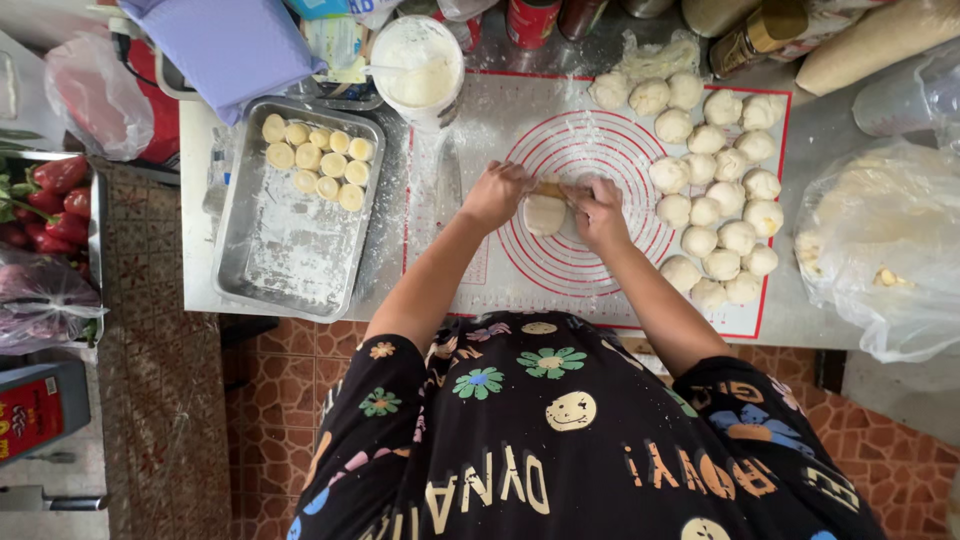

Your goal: The person rolls dough balls into flat circular sheets using a rolling pin on a silicone mat. They repeatedly flatten each piece, adjust its position, and place the finished sheets into a metal tray. The person also uses a knife to trim the edges of the rolled dough.

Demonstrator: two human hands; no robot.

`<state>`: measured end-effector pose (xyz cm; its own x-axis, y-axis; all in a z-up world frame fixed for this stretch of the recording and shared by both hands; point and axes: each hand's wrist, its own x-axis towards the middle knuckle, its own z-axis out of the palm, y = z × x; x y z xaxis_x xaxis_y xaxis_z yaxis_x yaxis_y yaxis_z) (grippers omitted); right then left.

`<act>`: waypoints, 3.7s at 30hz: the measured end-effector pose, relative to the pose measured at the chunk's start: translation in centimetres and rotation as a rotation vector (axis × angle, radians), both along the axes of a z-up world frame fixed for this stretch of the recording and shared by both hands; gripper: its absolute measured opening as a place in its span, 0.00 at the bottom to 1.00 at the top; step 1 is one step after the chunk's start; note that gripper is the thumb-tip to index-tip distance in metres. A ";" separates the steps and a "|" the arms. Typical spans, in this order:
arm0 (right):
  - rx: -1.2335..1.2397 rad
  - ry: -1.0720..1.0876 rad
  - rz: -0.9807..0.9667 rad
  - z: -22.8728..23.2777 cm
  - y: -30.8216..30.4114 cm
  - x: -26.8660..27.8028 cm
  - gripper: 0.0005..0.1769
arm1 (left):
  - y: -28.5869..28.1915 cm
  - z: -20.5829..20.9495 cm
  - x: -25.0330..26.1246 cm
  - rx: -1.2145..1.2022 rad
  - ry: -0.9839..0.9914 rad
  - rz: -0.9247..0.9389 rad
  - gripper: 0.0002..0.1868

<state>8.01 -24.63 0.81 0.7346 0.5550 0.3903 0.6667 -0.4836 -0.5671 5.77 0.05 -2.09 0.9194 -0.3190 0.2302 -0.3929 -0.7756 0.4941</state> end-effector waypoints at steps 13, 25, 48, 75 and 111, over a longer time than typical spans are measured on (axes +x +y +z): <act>-0.010 0.070 0.010 -0.1 0.0 2.9 0.21 | 0.6 -0.2 2.9 0.155 0.032 -0.035 0.12; -0.026 0.095 -0.023 0.7 0.2 2.8 0.21 | 0.4 0.2 2.8 0.114 -0.030 -0.016 0.12; -0.065 0.001 -0.018 0.8 -1.3 -2.7 0.22 | -0.9 0.4 -3.6 -0.089 -0.093 0.024 0.07; 0.046 0.131 -0.203 4.4 -8.8 -10.5 0.23 | -2.5 -3.0 5.7 0.090 0.367 0.023 0.22; 0.190 0.429 -0.120 3.8 -8.0 -5.2 0.21 | -2.8 4.3 6.0 0.058 0.566 -0.326 0.23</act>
